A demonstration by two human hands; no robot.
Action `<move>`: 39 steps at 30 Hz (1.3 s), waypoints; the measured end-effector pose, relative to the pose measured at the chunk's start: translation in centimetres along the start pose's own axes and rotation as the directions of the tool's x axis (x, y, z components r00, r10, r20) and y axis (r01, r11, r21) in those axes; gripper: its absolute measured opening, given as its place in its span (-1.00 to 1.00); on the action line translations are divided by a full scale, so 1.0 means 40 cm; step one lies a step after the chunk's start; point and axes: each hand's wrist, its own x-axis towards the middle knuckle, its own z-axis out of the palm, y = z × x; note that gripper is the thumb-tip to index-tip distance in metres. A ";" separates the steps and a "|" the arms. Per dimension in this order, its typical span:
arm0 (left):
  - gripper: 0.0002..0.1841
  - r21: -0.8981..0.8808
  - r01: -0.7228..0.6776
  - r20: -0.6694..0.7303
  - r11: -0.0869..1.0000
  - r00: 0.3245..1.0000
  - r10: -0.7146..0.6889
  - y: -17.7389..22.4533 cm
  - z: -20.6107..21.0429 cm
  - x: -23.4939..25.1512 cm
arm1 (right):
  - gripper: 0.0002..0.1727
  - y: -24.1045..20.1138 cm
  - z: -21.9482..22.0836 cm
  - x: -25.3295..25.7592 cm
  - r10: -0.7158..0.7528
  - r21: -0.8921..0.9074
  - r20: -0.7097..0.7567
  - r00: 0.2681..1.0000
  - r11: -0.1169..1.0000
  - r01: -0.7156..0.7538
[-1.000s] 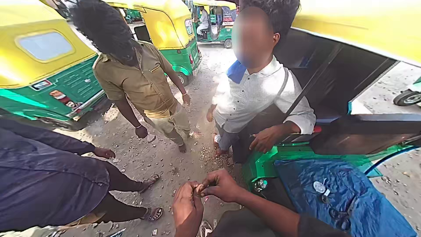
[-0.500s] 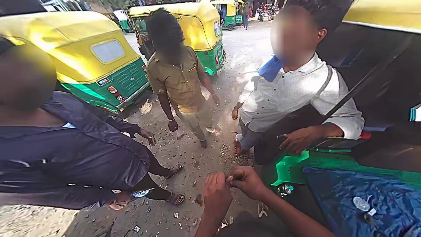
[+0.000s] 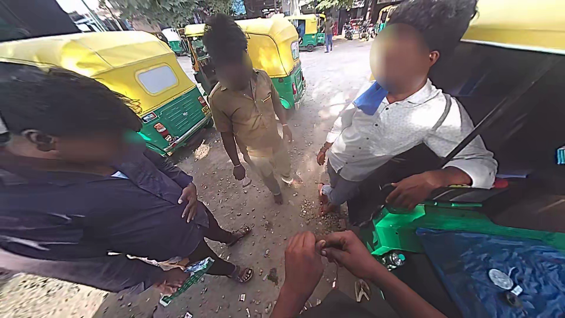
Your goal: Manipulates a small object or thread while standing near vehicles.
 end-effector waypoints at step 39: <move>-0.67 0.017 0.021 -0.062 1.000 0.998 -0.020 -0.039 -0.043 -0.056 | -0.81 0.035 0.107 -0.013 -0.012 0.154 -0.016 1.000 0.988 0.015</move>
